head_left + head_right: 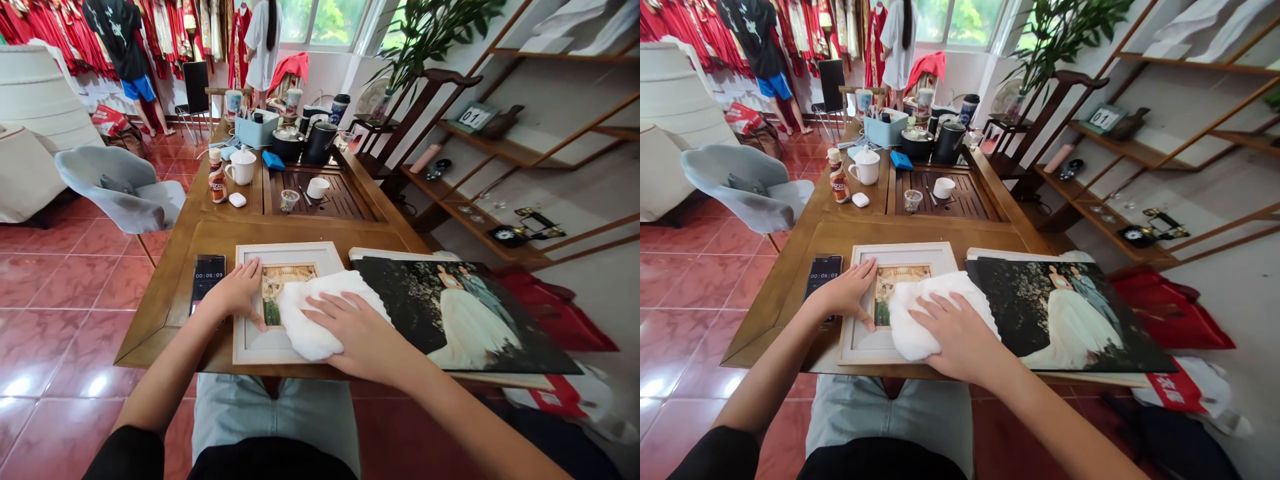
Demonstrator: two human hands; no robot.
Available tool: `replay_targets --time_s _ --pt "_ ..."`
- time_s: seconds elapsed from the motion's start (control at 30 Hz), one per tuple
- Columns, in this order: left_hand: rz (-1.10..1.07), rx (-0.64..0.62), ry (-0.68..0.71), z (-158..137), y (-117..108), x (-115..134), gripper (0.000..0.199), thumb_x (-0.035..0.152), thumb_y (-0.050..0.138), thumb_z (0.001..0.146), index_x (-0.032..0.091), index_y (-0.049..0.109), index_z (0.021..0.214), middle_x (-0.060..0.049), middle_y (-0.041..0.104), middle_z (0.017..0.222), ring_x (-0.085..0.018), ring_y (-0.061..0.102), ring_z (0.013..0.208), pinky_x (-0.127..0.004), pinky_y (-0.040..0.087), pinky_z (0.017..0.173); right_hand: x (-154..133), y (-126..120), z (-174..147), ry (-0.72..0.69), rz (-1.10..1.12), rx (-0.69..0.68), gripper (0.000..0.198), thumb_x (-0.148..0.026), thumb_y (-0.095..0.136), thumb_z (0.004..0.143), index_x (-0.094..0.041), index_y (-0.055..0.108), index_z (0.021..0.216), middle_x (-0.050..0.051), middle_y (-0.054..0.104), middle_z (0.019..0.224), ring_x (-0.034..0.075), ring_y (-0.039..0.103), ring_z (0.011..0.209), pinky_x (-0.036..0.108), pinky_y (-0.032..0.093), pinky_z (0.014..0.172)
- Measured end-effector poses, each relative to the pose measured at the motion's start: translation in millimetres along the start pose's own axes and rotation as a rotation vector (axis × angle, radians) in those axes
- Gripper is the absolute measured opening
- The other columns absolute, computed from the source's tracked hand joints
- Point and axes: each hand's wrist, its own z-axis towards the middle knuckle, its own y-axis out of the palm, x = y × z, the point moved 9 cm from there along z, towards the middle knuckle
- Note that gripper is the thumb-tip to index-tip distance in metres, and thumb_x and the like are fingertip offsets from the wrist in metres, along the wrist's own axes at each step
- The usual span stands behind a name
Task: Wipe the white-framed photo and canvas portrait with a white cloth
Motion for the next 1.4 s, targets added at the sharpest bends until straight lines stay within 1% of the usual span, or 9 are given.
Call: replay_targets --time_s 0.1,0.23,0.37,0.47,0.63,0.73,1.07,1.27,1.4 --pt "0.003 -0.010 -0.008 -1 0 0 0.149 0.080 0.073 0.063 0.001 -0.003 0.163 -0.027 -0.009 0.168 -0.038 -0.001 0.159 -0.044 0.007 0.129 4 1 3 0.005 -0.010 0.002 0.056 -0.036 0.065 0.085 -0.022 0.062 0.139 0.014 0.058 0.149 0.036 0.055 0.135 0.057 0.039 0.110" --pt "-0.008 -0.022 -0.013 -2 -2 2 0.148 0.078 0.075 0.064 0.002 -0.005 0.164 -0.026 -0.008 0.168 -0.039 0.000 0.159 -0.044 0.006 0.130 25 7 28 0.049 -0.037 0.012 0.060 -0.037 0.065 0.086 -0.021 0.058 0.143 0.015 0.053 0.154 0.038 0.050 0.139 0.060 0.036 0.112" --pt "-0.010 -0.035 -0.023 -3 -3 4 0.148 0.077 0.075 0.064 -0.002 -0.002 0.163 -0.028 -0.008 0.168 -0.037 -0.002 0.160 -0.044 0.005 0.130 42 11 47 0.107 -0.013 0.015 0.064 -0.037 0.064 0.085 -0.021 0.055 0.147 0.013 0.048 0.159 0.037 0.044 0.145 0.062 0.031 0.116" --pt "-0.012 -0.024 -0.017 -3 -4 4 0.148 0.079 0.074 0.064 -0.001 -0.001 0.163 -0.029 -0.007 0.168 -0.039 -0.001 0.159 -0.046 0.006 0.130 36 9 43 0.091 0.012 0.021 0.064 -0.040 0.064 0.086 -0.021 0.055 0.147 0.014 0.047 0.159 0.038 0.043 0.146 0.064 0.029 0.117" --pt "-0.013 -0.007 -0.004 -1 -1 2 0.148 0.079 0.074 0.063 0.001 -0.003 0.163 -0.028 -0.008 0.168 -0.039 -0.001 0.159 -0.045 0.006 0.129 5 7 15 0.021 0.083 -0.024 0.061 -0.041 0.066 0.085 -0.023 0.059 0.144 0.014 0.052 0.155 0.037 0.047 0.143 0.061 0.031 0.117" --pt "-0.008 0.013 0.011 1 1 0 0.148 0.079 0.074 0.065 0.004 -0.007 0.163 -0.027 -0.007 0.169 -0.039 0.000 0.159 -0.046 0.006 0.129 -2 6 7 0.010 0.113 -0.022 0.061 -0.040 0.069 0.083 -0.025 0.060 0.142 0.013 0.052 0.155 0.036 0.049 0.141 0.060 0.032 0.116" --pt "-0.010 -0.015 0.003 0 0 2 0.149 0.078 0.074 0.063 0.000 -0.003 0.163 -0.030 -0.008 0.167 -0.039 -0.001 0.159 -0.046 0.006 0.129 23 16 53 0.037 0.019 -0.032 0.071 -0.047 0.065 0.088 -0.019 0.050 0.152 0.017 0.039 0.163 0.041 0.038 0.148 0.065 0.028 0.117" --pt "-0.006 0.000 0.058 -1 0 3 0.148 0.081 0.071 0.064 0.003 -0.007 0.163 -0.029 -0.011 0.167 -0.040 -0.006 0.158 -0.050 0.009 0.129 21 18 55 0.021 -0.012 0.008 0.073 -0.048 0.067 0.087 -0.020 0.049 0.152 0.017 0.038 0.164 0.042 0.037 0.148 0.067 0.029 0.116" --pt "-0.043 -0.026 0.022 -5 1 1 0.153 0.083 0.073 0.059 0.005 -0.007 0.164 -0.027 -0.014 0.167 -0.041 -0.006 0.158 -0.047 0.011 0.129 20 20 53 0.016 -0.021 0.015 0.072 -0.045 0.067 0.087 -0.021 0.049 0.152 0.016 0.039 0.164 0.042 0.037 0.148 0.066 0.028 0.117"
